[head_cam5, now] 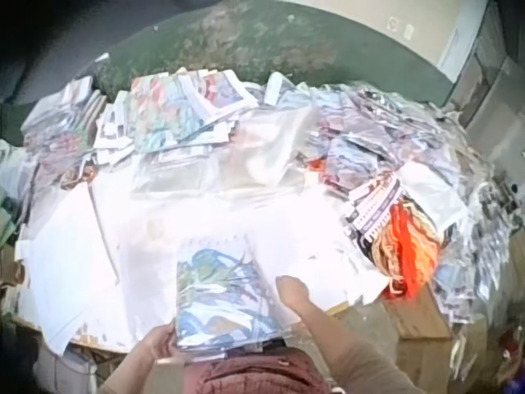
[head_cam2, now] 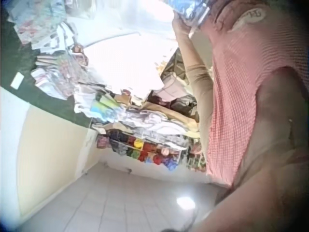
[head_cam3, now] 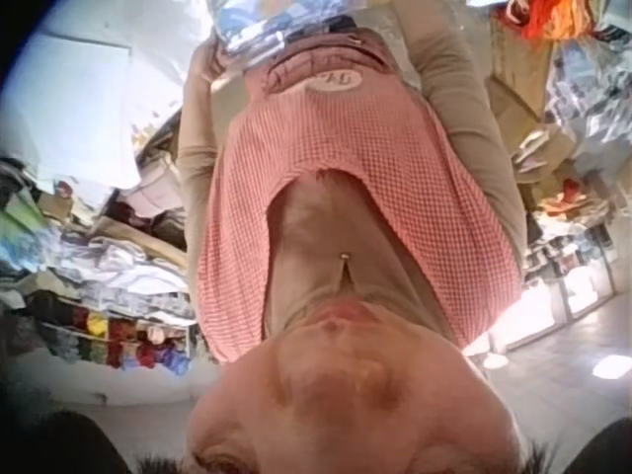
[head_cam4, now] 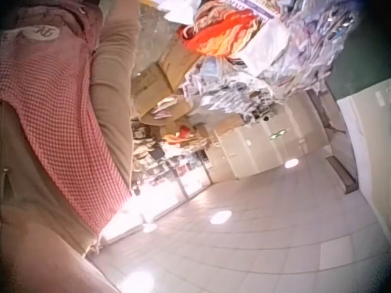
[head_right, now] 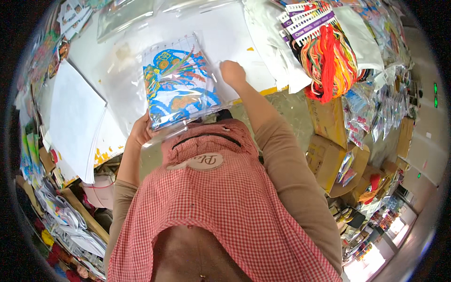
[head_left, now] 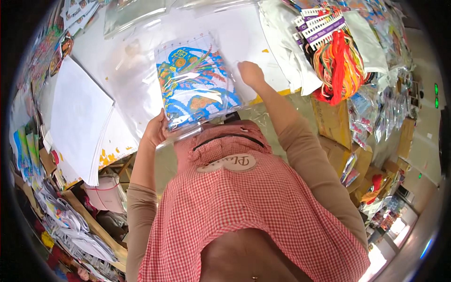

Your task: Assembling and packaging cross-stitch or embroidery kits by putting printed patterns and thread into plastic bags.

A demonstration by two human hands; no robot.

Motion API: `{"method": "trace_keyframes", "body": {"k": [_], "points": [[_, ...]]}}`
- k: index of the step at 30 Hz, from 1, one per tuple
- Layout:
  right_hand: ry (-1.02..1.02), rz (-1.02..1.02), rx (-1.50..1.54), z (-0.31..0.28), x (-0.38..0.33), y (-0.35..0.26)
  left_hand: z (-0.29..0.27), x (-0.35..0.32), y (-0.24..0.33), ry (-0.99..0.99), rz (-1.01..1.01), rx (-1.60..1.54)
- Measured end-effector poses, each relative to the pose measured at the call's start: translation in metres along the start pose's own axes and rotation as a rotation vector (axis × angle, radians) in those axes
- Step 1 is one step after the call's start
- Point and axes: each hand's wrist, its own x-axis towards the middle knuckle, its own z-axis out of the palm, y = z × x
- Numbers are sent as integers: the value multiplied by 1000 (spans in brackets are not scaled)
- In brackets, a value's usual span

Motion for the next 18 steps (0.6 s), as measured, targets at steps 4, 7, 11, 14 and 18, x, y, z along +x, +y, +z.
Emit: {"method": "trace_keyframes", "body": {"k": [4,7,11,14,18], "points": [[253,24,-106,-9,-16,42,-37,21,2,38,-14,157],[135,-597,-131,26,-11,92,-33,45,-5,2,19,125],[-44,-150,910,-11,-62,-70,-52,31,-6,-39,-9,260],[-158,-45,1007,-61,-89,-95,-58,63,1,-120,139,692],[16,-26,902,-77,-127,-73,42,62,-15,-112,147,371]]}}
